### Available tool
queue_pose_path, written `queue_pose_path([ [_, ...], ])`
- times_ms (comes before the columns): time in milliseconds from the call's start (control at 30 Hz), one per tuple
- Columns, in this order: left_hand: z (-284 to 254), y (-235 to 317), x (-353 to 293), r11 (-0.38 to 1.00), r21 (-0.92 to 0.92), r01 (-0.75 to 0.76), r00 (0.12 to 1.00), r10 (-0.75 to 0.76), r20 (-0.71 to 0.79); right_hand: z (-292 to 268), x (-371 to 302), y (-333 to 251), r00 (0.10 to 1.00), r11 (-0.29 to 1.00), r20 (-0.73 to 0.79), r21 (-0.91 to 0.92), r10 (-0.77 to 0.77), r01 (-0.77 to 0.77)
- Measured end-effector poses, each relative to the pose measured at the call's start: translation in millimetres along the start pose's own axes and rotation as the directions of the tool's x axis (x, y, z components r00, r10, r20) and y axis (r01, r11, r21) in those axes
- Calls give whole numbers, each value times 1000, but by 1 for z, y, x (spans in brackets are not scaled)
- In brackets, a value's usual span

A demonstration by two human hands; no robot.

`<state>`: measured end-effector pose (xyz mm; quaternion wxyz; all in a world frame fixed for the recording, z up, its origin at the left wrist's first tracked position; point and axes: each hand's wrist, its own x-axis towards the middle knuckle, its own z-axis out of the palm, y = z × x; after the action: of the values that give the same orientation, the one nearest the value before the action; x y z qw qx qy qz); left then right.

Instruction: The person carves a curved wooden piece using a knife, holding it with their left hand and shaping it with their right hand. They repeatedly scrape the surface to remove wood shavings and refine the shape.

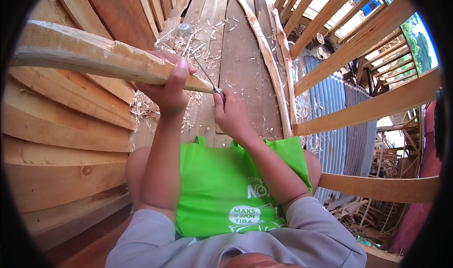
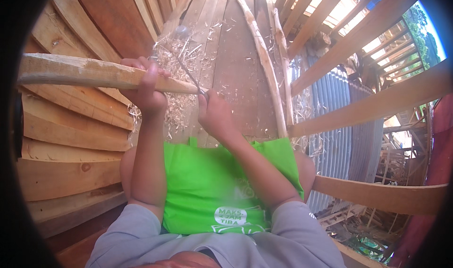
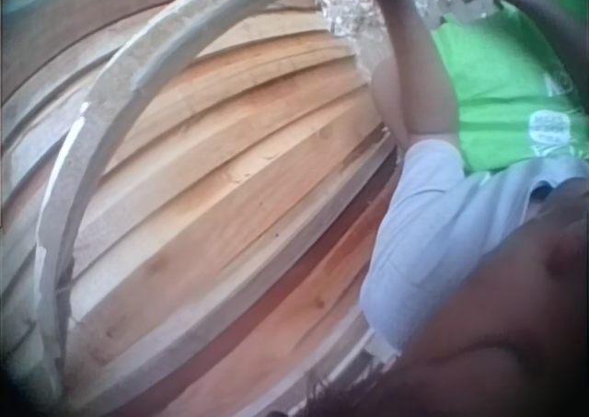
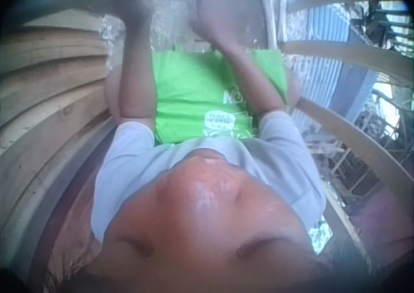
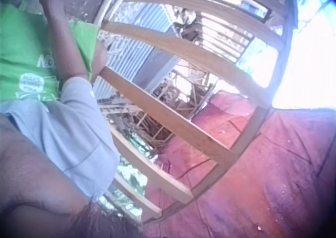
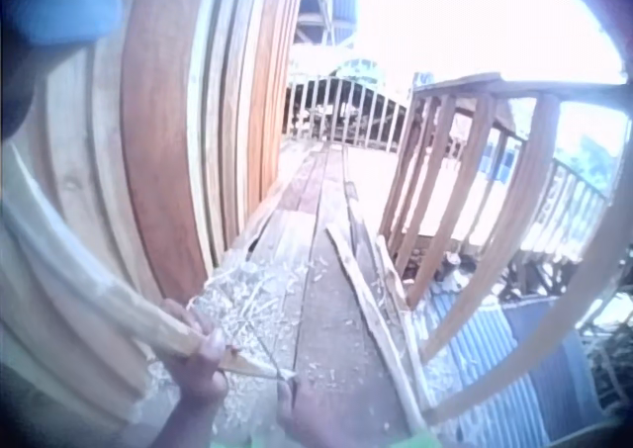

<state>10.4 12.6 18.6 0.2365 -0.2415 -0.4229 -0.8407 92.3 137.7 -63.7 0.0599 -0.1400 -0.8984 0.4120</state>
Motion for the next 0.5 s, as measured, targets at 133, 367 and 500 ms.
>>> queue_pose_path([
  [133,12,0,-1,999,-33,4,1000,-4,13,23,11,73,992,990,-23,-61,127,-128],
  [367,8,6,-1,994,95,58,998,-58,-8,8,12,54,995,994,53,-71,87,-84],
  [500,6,7,-4,991,108,77,997,-76,-11,-8,1,11,996,999,84,35,-11,8],
])
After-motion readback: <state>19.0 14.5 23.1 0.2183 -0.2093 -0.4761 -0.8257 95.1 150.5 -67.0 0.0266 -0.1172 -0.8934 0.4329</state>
